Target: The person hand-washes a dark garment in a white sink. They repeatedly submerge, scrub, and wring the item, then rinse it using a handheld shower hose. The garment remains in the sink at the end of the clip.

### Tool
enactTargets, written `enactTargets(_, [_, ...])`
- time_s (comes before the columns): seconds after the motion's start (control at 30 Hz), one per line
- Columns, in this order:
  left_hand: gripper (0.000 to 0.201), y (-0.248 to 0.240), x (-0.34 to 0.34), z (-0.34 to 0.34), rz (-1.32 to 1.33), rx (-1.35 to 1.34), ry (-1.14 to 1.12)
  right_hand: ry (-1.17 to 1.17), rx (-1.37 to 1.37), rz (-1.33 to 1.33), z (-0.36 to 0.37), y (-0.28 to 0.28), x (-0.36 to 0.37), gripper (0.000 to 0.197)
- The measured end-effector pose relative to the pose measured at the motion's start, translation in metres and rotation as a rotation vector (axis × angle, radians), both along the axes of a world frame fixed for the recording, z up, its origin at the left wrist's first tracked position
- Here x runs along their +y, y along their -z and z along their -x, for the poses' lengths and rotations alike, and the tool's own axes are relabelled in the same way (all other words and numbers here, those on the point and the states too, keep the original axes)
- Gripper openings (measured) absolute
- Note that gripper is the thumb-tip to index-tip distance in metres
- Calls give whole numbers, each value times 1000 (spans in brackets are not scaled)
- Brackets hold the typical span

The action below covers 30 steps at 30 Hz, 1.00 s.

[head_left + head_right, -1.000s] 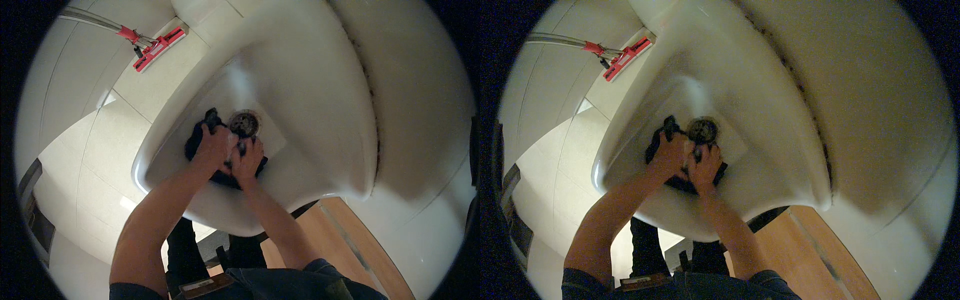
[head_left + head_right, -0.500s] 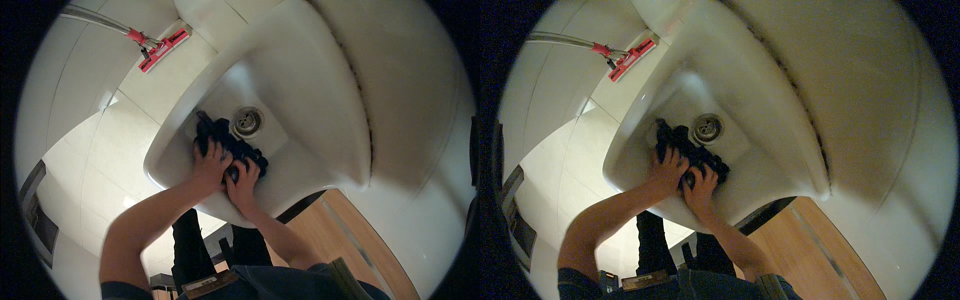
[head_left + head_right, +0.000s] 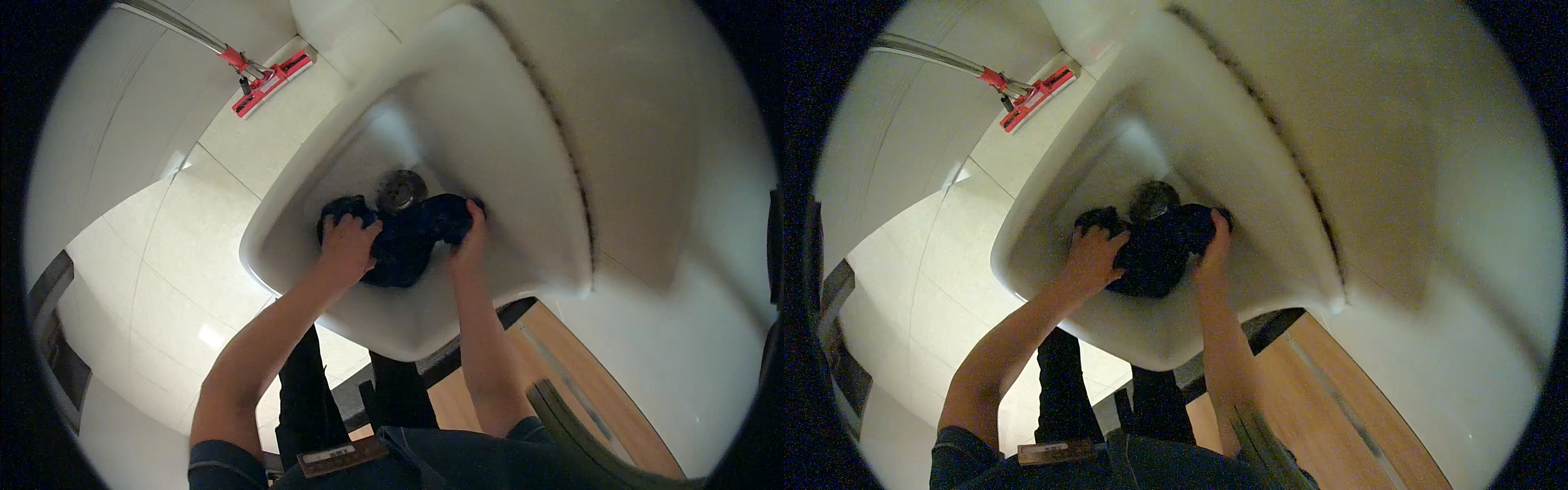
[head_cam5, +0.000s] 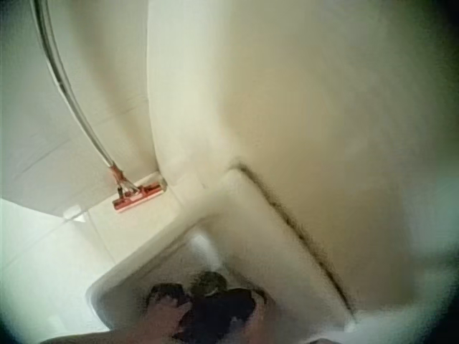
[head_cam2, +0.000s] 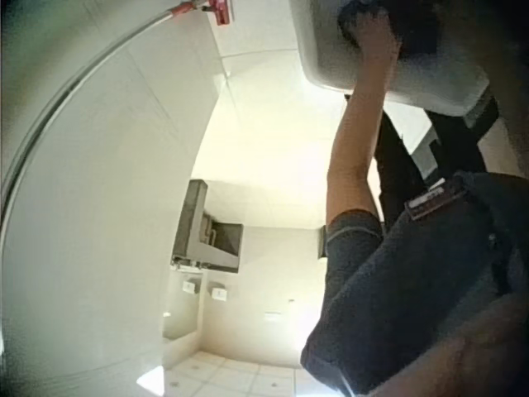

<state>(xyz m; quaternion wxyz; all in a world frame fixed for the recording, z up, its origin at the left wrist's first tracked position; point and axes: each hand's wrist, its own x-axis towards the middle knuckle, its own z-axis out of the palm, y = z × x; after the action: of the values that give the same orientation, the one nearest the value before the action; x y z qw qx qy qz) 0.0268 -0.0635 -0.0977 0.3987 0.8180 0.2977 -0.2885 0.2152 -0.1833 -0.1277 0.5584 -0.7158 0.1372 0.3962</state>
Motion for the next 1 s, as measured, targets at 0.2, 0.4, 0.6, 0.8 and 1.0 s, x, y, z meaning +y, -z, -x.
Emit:
enactTargets(0.2, [65, -26, -52, -16, 1073, -378, -1384, -316, -257, -30, 74, -137, 0, 42])
enactTargets(0.4, [40, 6, -69, -36, 1453, -231, -1546, -877, -917, 6, 142, -158, -23, 36])
enactTargets(0.6, [32, 47, -119, -31, 2003, -930, -1779, -736, -734, 245, 68, -104, 38, 33])
enactTargets(0.8, [28, 94, -152, 21, 1900, -1036, -1781, -700, -572, 213, 102, -108, 28, 28])
enactTargets(1.0, [25, -21, -67, 8, 93, -594, -777, -786, -857, 155, 105, -139, 2, 27])
